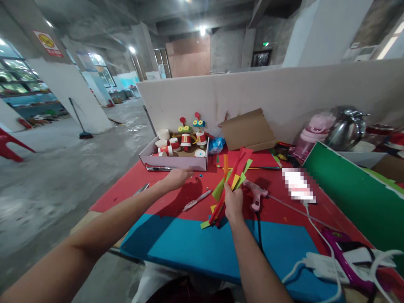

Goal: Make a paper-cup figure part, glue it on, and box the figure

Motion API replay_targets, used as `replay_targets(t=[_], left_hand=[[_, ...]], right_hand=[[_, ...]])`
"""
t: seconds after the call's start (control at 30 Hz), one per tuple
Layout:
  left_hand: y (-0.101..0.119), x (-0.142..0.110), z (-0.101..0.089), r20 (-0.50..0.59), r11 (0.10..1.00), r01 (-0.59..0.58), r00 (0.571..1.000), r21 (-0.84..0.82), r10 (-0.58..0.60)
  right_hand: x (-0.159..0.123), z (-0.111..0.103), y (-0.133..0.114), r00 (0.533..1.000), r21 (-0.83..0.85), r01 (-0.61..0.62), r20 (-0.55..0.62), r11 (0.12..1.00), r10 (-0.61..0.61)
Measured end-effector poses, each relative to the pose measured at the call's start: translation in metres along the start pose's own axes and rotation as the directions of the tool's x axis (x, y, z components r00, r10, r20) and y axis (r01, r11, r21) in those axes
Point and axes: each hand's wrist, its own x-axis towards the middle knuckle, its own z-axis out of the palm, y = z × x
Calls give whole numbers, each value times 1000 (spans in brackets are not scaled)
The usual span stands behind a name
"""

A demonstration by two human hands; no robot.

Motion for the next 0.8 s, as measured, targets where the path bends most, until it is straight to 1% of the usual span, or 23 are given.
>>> replay_targets(t=[0.03, 0.1, 0.17, 0.23, 0.33, 0.43, 0.5, 0.53, 0.6, 0.67, 0.73, 0.77, 0.8], left_hand=[[-4, 0, 1, -12, 999, 49, 999, -1, -49], [-5, 4, 5, -20, 992, 127, 992, -9, -127], [2, 9, 10, -17, 990, 138, 990, -19, -139], [12, 13, 15, -22, 995, 90, 996, -36, -90], [24, 17, 15, -45, 998, -10, 999, -67, 7], [30, 20, 14, -74, 991, -96, 993, -94, 89], [31, 20, 17, -66, 968, -211, 977, -135, 203], [30, 19, 19, -54, 948, -275, 962, -159, 269], [23, 13, 24, -33, 902, -381, 923, -205, 383], [9, 2, 28, -28, 870, -432, 898, -239, 438], [-11, -11, 29, -36, 858, -430, 898, -282, 438], [-21, -17, 28, -54, 862, -403, 912, -306, 408], [-31, -22, 26, -78, 876, -355, 934, -326, 349]], right_hand=[[1, 0, 0, 1000, -2, -9, -10, 1000, 9], [2, -1, -1, 999, -2, -31, -41, 1000, 30], [2, -1, -2, 998, -10, -36, -50, 999, 36], [2, -2, -2, 997, -19, -55, -53, 998, 54], [2, -3, 0, 997, -31, -78, -30, 996, 77], [5, -3, 4, 999, -31, -50, -14, 998, 50], [6, -3, 6, 1000, -30, -24, -5, 999, 24], [6, -3, 7, 1000, -33, -18, -3, 999, 18], [6, -3, 6, 1000, -38, -23, -3, 999, 23], [4, -2, 4, 999, -34, -45, -3, 998, 45], [1, 0, 1, 998, -31, -69, -2, 997, 69], [0, 1, 0, 997, -30, -77, -4, 997, 77], [-1, 2, -1, 996, -27, -84, -4, 996, 84]])
